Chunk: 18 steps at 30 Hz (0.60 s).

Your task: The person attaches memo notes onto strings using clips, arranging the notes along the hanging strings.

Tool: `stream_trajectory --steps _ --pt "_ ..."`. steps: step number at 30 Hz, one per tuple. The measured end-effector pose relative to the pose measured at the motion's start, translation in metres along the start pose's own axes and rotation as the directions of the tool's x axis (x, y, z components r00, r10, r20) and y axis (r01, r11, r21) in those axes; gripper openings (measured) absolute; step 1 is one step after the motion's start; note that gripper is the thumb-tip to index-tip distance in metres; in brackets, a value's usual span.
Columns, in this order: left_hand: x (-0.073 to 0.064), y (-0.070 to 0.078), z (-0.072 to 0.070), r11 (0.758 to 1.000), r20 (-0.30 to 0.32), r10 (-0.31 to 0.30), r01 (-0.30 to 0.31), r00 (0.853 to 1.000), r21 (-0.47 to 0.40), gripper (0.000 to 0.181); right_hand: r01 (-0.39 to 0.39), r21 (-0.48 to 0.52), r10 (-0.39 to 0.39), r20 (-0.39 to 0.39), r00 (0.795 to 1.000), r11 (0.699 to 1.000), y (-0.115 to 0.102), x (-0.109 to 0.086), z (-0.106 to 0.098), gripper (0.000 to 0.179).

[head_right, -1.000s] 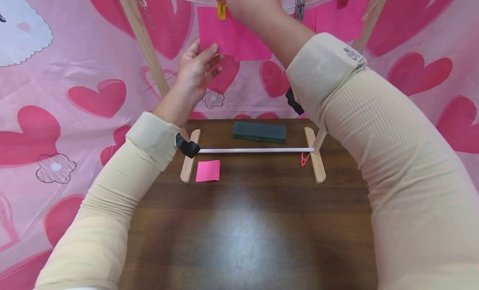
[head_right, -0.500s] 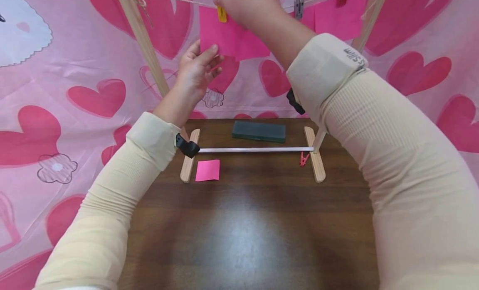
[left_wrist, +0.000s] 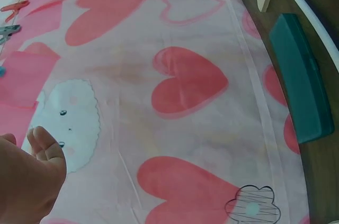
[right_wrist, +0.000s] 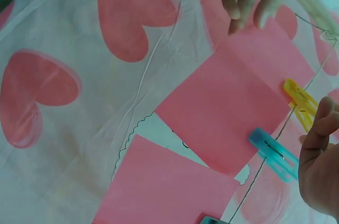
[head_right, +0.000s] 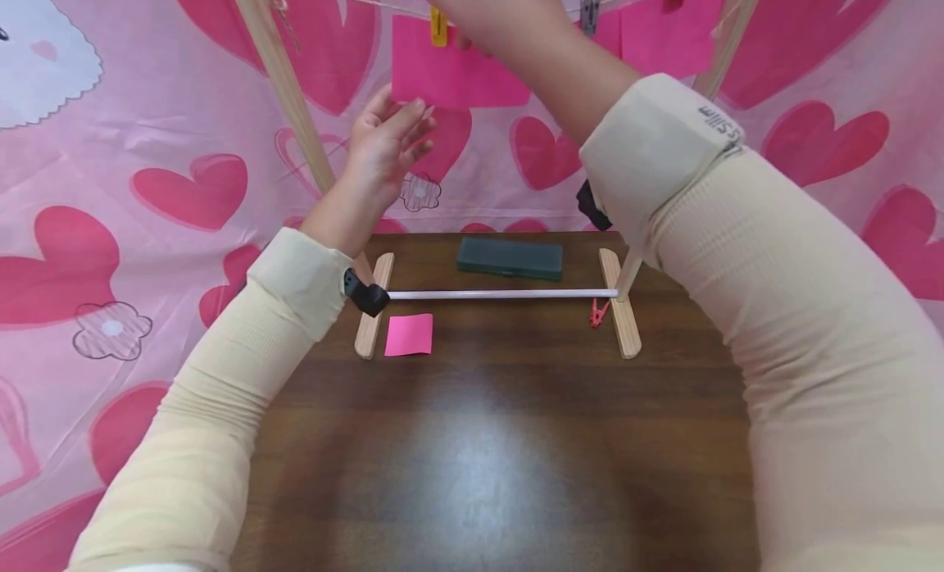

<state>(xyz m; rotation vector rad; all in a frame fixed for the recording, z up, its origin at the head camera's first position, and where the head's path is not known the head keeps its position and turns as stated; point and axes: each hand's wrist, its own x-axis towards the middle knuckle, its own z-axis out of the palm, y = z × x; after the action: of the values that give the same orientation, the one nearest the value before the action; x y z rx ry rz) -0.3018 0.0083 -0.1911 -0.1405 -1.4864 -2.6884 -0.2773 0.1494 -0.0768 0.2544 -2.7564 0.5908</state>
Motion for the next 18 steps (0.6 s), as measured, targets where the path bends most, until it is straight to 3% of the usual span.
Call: stream_trajectory --steps 3,5,8,11,18 --pt "-0.001 -0.001 -0.006 1.000 -0.009 -0.002 0.003 1.000 0.007 0.042 0.054 -0.066 -0.056 -0.024 0.998 0.996 0.003 -0.005 -0.001 0.064" --pt "-0.001 -0.003 -0.010 1.000 -0.017 -0.010 0.010 1.000 0.007 0.043 0.044 -0.022 -0.045 -0.036 0.998 0.999 0.006 -0.007 0.000 0.063" --pt "-0.001 -0.005 -0.015 1.000 -0.020 -0.012 0.012 1.000 0.002 0.043 0.014 0.138 -0.006 -0.055 0.998 0.990 0.010 -0.016 0.003 0.059" --pt "-0.002 -0.007 -0.021 0.999 -0.023 -0.027 0.027 0.999 0.024 0.040 0.034 0.285 -0.006 -0.098 0.995 0.958 0.012 -0.026 0.006 0.054" --pt "-0.008 -0.017 -0.035 0.989 -0.058 -0.074 0.081 0.996 0.121 0.045 0.242 0.444 -0.133 -0.263 0.956 0.863 0.020 -0.038 0.013 0.049"
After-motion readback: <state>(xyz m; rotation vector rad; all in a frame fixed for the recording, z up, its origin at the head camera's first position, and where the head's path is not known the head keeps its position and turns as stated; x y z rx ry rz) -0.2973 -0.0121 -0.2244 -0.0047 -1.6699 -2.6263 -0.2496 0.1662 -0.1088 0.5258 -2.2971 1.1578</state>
